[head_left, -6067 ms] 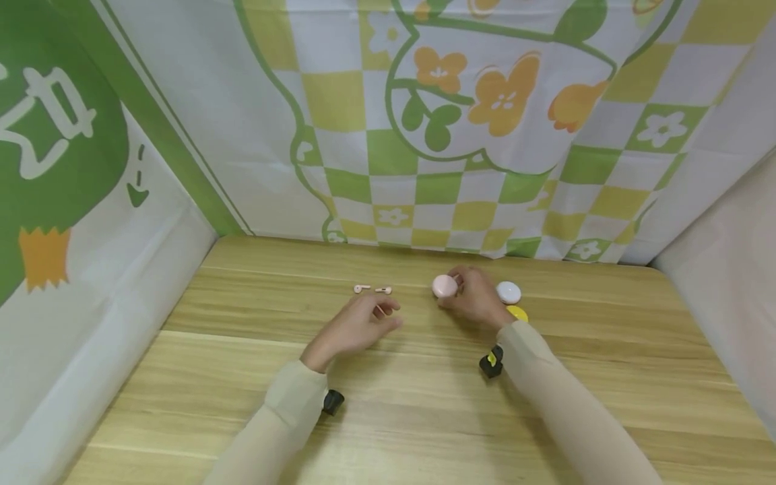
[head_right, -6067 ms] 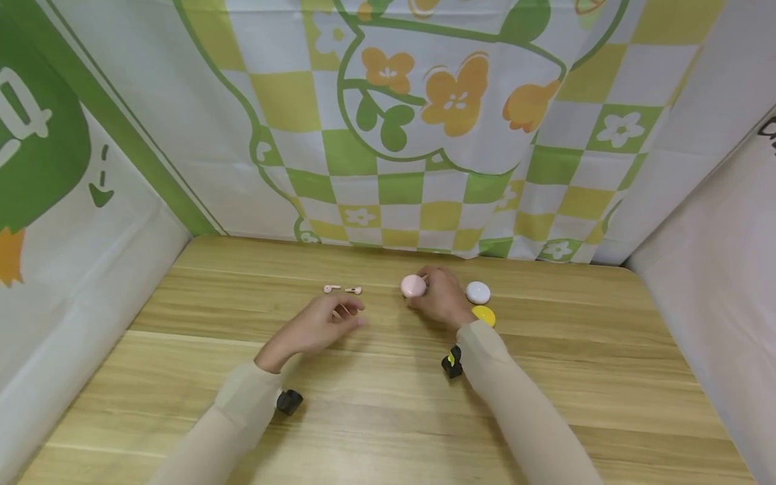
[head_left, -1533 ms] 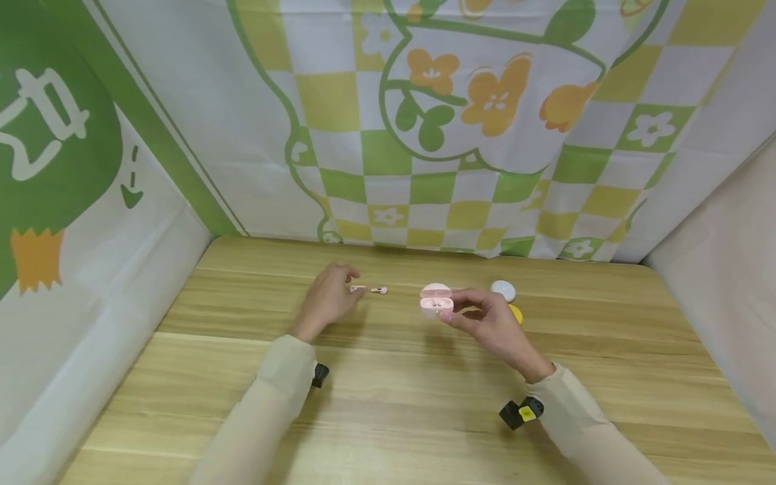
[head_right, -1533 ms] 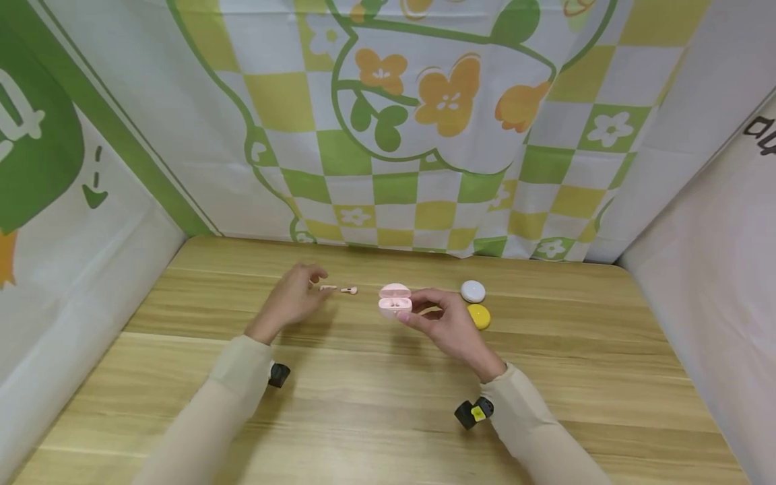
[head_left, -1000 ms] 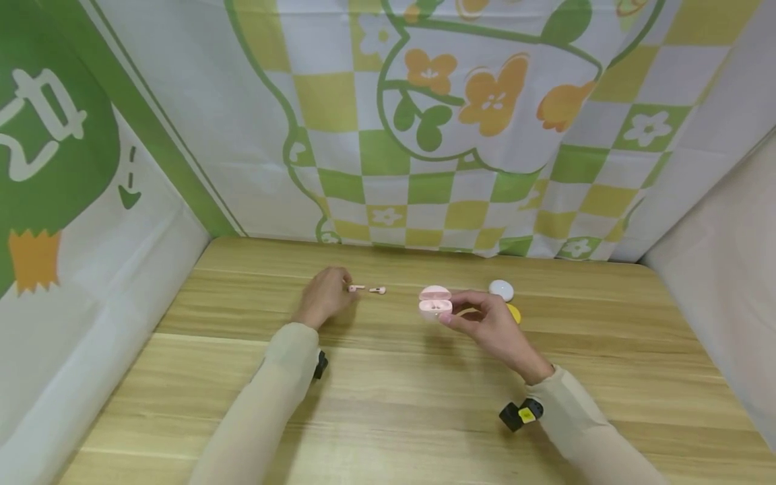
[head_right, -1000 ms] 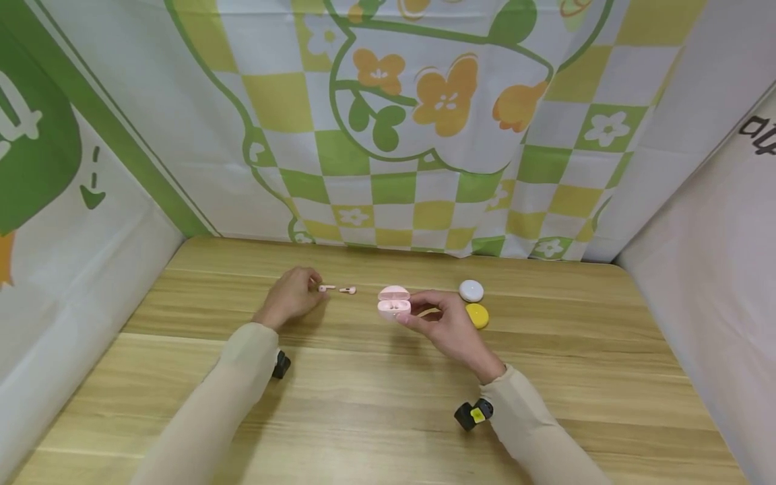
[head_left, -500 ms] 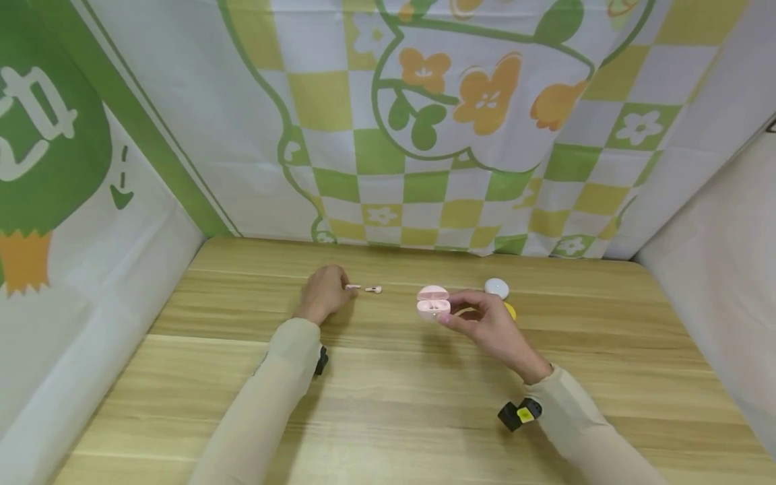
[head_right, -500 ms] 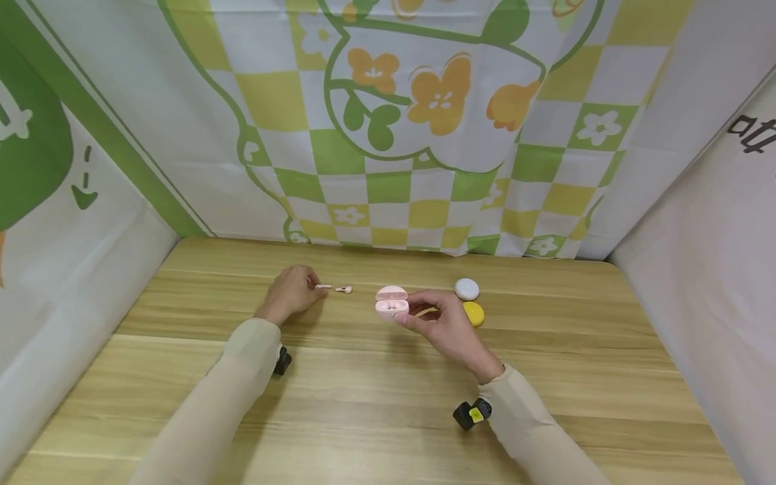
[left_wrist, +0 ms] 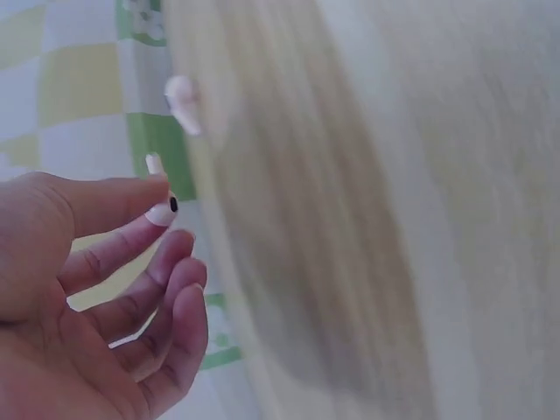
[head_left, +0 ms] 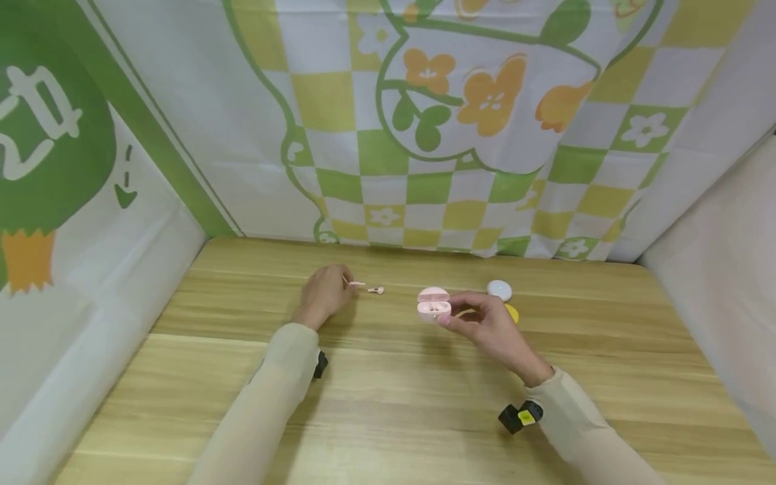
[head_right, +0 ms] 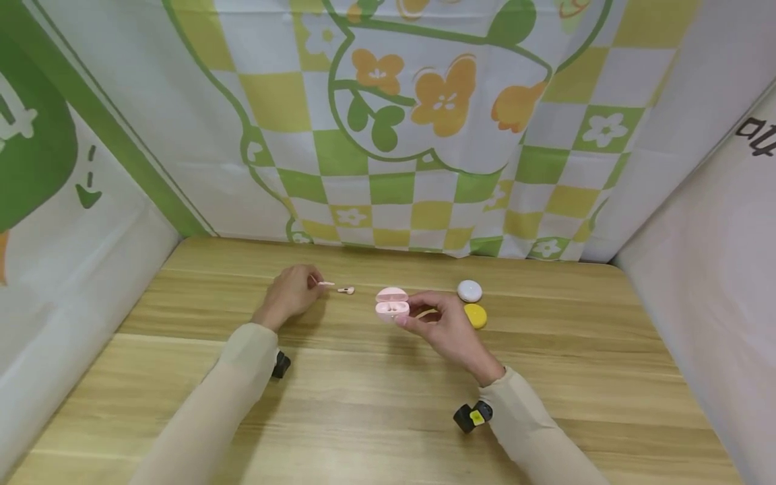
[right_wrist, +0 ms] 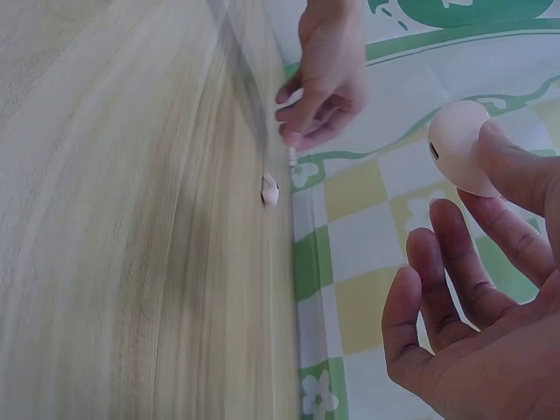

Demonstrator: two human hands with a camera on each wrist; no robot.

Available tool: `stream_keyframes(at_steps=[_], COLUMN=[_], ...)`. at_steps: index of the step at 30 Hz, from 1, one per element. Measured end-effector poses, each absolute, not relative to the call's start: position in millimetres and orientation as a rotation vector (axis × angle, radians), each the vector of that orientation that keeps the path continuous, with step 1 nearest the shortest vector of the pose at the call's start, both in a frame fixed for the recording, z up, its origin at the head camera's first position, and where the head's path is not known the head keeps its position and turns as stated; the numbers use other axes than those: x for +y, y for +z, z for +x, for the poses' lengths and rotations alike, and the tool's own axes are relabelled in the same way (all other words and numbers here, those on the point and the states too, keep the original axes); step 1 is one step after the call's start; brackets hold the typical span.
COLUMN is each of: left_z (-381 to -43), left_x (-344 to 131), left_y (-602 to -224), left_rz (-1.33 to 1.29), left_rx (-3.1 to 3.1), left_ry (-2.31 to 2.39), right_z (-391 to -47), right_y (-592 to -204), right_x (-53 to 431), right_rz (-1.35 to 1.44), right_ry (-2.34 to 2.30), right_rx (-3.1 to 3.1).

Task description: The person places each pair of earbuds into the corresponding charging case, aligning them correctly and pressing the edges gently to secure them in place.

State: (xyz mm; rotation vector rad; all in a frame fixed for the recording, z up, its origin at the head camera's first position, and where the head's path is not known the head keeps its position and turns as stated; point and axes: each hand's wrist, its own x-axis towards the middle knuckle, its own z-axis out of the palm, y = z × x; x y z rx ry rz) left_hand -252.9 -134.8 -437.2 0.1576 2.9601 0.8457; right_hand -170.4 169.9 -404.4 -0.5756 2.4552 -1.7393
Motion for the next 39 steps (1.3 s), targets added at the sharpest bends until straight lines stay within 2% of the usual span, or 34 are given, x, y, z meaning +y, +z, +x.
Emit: stream_keyframes(at_steps=[15,39], left_z=[-225.8,-204.0], left_x=[-117.9,-105.5], left_y=[-398.3,-381.0], left_rz=[0.496,0.837], left_rx=[2.909,2.753], left_ry=[1.203,1.460], right_z=[-168.4,-168.8], right_y=[-406.1,-408.7], right_x=[163.7,161.9], right_rz=[-0.591,-0.585], right_ry=[-1.739,-1.739], right_rx=[2.440,2.418])
